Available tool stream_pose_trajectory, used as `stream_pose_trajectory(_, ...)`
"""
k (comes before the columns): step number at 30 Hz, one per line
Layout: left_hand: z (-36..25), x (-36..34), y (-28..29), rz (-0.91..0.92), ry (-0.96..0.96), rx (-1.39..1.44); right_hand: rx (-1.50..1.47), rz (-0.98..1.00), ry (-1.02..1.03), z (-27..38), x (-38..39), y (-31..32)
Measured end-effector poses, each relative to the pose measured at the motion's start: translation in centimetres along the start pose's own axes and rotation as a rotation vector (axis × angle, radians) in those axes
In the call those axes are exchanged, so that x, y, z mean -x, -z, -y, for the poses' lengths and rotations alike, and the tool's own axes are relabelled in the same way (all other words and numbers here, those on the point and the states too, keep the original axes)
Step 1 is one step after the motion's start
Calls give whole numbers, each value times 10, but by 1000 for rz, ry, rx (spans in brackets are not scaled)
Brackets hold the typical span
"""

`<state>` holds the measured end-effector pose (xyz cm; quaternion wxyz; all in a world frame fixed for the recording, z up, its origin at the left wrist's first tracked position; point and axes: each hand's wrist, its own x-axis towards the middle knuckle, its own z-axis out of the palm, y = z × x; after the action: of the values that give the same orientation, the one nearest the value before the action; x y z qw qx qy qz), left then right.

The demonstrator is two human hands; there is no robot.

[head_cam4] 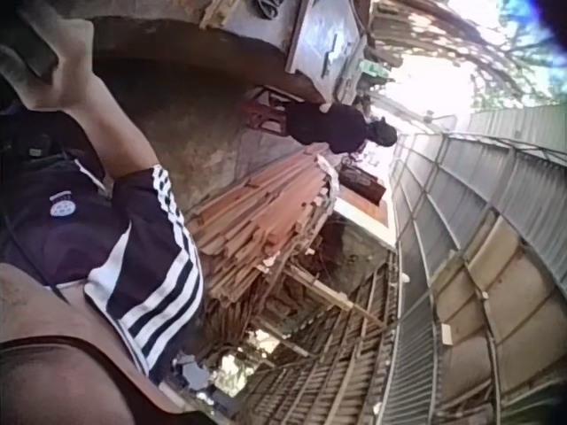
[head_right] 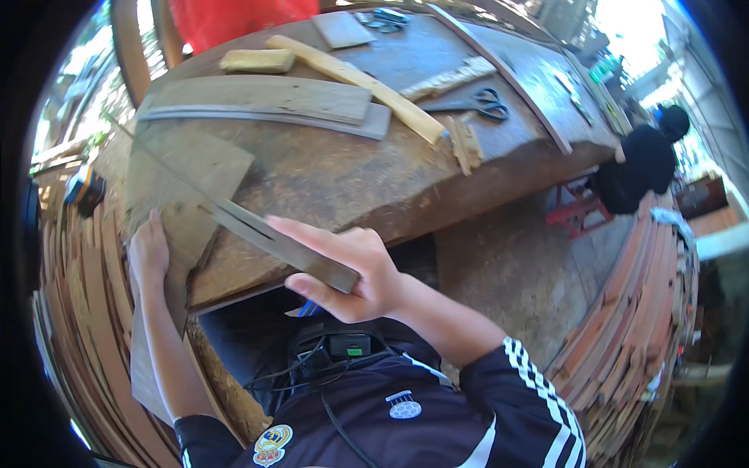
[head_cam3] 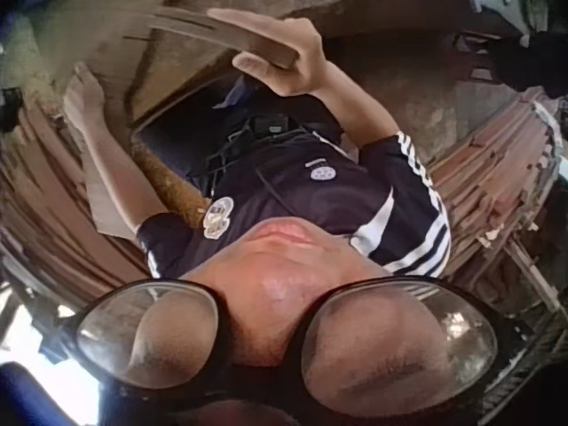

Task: Sawing a piece of wood and then sanding the edges with sandpaper.

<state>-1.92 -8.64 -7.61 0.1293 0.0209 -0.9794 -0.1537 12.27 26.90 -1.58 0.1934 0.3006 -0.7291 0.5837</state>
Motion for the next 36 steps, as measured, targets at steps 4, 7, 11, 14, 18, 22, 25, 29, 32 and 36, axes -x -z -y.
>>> stream_pose_trajectory(4,2,-1,0,9,71,-10,6,-52,204,25,-27,10)
stream_pose_trajectory(7,1,-3,0,8,52,24,3,-72,179,10,-14,3)
stream_pose_trajectory(11,-9,-4,3,38,27,-57,-27,49,-293,-32,32,-13)
stream_pose_trajectory(14,-6,-5,7,40,28,56,-107,-46,-310,-24,37,-13)
stream_pose_trajectory(18,6,-1,-1,-55,-31,31,-17,-78,-218,-30,30,-6)
stream_pose_trajectory(22,0,1,8,1,-41,38,11,-95,-299,-30,31,14)
stream_pose_trajectory(25,-6,-1,15,29,-56,-32,80,-167,-230,-37,41,20)
stream_pose_trajectory(29,-19,-5,58,-193,-89,-39,72,-219,-328,-49,59,22)
stream_pose_trajectory(32,-13,-16,99,-459,-199,-103,66,-186,-331,-45,54,23)
stream_pose_trajectory(36,-37,-24,119,-774,-271,-243,-28,-243,-382,-49,57,28)
